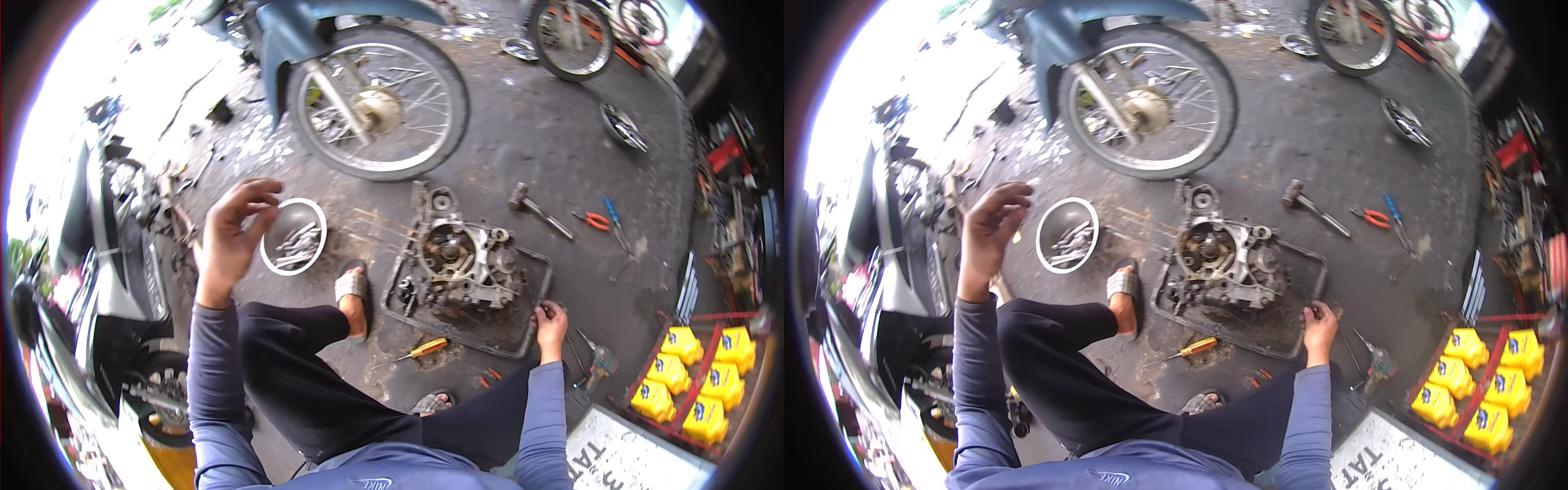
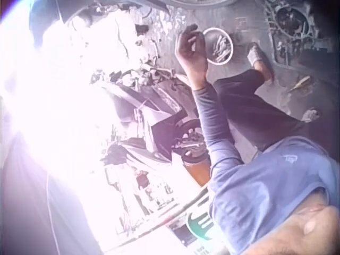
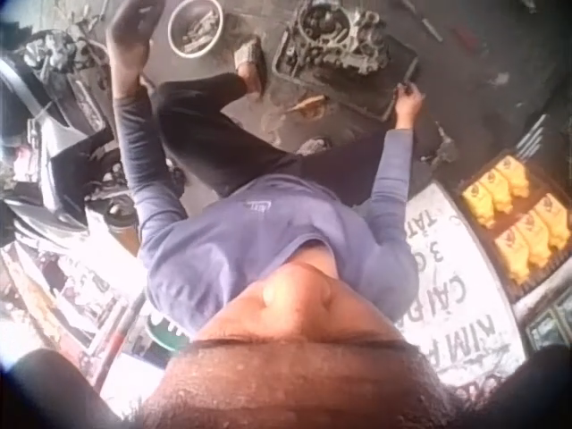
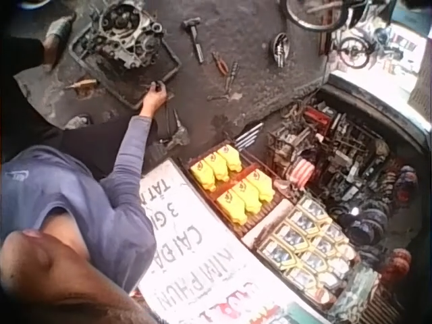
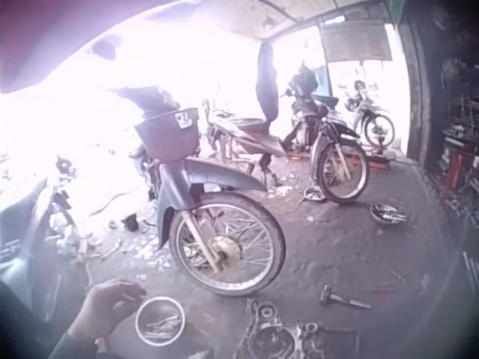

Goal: Repairing and assembling parts of a motorcycle engine using power tools and hand tools.

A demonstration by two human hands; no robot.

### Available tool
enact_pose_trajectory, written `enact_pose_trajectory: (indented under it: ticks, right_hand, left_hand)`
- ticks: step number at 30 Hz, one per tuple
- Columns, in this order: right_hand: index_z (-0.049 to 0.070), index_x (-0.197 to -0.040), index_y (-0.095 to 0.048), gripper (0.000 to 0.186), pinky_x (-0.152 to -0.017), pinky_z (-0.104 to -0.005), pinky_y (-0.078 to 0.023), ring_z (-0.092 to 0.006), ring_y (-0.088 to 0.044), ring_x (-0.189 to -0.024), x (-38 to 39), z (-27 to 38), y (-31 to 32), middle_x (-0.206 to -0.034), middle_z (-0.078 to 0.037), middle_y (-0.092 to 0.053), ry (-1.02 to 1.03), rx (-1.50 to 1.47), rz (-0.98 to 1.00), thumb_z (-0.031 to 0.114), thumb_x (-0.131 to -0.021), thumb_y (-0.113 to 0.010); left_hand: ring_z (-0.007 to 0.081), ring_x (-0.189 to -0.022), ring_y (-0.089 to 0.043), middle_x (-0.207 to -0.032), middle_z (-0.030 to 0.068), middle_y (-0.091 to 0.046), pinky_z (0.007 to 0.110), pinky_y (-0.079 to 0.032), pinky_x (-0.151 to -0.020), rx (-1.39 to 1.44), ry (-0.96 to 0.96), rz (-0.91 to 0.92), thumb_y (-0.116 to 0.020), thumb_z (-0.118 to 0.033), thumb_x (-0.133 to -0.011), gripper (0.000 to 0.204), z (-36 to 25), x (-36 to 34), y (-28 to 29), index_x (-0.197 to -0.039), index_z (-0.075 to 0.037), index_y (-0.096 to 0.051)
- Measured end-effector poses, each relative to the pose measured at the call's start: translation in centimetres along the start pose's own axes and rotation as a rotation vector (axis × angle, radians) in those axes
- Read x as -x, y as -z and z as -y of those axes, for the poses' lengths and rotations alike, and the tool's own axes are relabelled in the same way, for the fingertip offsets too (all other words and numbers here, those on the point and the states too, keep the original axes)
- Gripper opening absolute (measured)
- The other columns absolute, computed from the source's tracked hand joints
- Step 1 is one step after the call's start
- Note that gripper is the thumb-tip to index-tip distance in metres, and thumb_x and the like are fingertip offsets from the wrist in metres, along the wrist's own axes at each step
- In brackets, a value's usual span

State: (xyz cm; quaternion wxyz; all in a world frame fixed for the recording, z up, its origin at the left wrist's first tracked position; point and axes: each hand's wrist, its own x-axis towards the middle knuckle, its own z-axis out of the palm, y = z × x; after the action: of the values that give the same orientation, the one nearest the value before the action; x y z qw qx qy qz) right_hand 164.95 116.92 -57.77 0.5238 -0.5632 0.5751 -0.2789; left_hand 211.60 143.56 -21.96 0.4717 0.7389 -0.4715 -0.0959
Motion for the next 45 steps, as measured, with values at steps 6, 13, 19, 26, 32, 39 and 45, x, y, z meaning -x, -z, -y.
enact_pose_trajectory:
  ticks: [6,13,19,26,32,39,45]
  right_hand:
    - [0.0,-0.086,-0.073,0.018,-0.074,-0.0391,-0.053,-0.029,-0.071,-0.078,-2.6,-9.1,-0.9,-0.08,-0.016,-0.073,0.01,0.564,0.012,0.005,-0.071,-0.081]
    - [-0.006,-0.09,-0.072,0.032,-0.074,-0.0407,-0.053,-0.0281,-0.07,-0.078,-1.2,-10.0,-3.2,-0.085,-0.017,-0.074,-0.006,0.753,0.101,0.011,-0.067,-0.086]
    - [-0.007,-0.08,-0.066,0.025,-0.073,-0.0433,-0.051,-0.0292,-0.066,-0.074,1.4,-11.9,-4.7,-0.078,-0.016,-0.069,0.071,0.887,0.14,0.01,-0.075,-0.082]
    - [-0.001,-0.072,-0.066,0.02,-0.065,-0.0411,-0.051,-0.0309,-0.065,-0.063,7.7,-8.4,-14.1,-0.07,-0.016,-0.066,0.301,0.998,0.676,0.013,-0.075,-0.079]
    - [0.002,-0.074,-0.067,0.023,-0.066,-0.0402,-0.052,-0.0339,-0.065,-0.069,12.8,-0.6,-25.0,-0.072,-0.015,-0.065,0.66,0.863,1.045,0.021,-0.077,-0.078]
    - [0.002,-0.086,-0.069,0.025,-0.064,-0.0324,-0.053,-0.0187,-0.068,-0.074,15.8,4.8,-43.9,-0.078,-0.01,-0.067,0.534,0.402,1.019,0.025,-0.083,-0.077]
    - [0.007,-0.129,-0.054,0.053,-0.077,-0.0383,-0.058,-0.0226,-0.069,-0.093,17.9,5.2,-49.4,-0.12,-0.014,-0.064,-0.159,-0.058,1.061,0.039,-0.09,-0.072]
  left_hand:
    - [0.0038,-0.077,-0.051,-0.088,-0.0045,-0.062,0.02,-0.04,-0.068,-0.162,0.31,-0.419,-0.064,-0.002,-0.092,0.014,8.1,12.4,10.2,-0.106,-0.002,-0.069]
    - [0.0148,-0.076,-0.064,-0.085,0.0072,-0.069,0.03,-0.052,-0.07,-0.481,0.8,-0.459,-0.069,-0.008,-0.085,0.015,23.4,37.9,4.8,-0.099,-0.004,-0.071]
    - [0.0348,-0.11,-0.064,-0.111,0.0188,-0.07,0.044,-0.052,-0.095,-0.468,1.503,0.139,-0.069,-0.022,-0.077,0.033,24.4,60.2,-2.7,-0.106,-0.008,-0.072]
    - [0.0375,-0.095,-0.068,-0.097,0.0201,-0.071,0.044,-0.054,-0.085,-0.587,1.4,-0.551,-0.07,-0.022,-0.081,0.027,31.8,57.6,7.6,-0.1,-0.004,-0.07]
    - [0.0376,-0.096,-0.066,-0.097,0.0205,-0.07,0.044,-0.052,-0.085,-0.82,1.215,-0.805,-0.069,-0.023,-0.084,0.024,44.9,44.5,18.6,-0.095,-0.001,-0.068]
    - [0.0333,-0.119,-0.06,-0.123,0.0204,-0.065,0.041,-0.045,-0.105,-0.742,1.533,-0.433,-0.079,-0.034,-0.078,0.057,53.5,48.8,26.9,-0.123,-0.003,-0.064]
    - [0.0258,-0.111,-0.061,-0.119,0.0194,-0.065,0.034,-0.045,-0.1,-0.163,0.848,-0.904,-0.07,-0.031,-0.094,0.06,49.4,41.4,27.9,-0.133,0.011,-0.05]
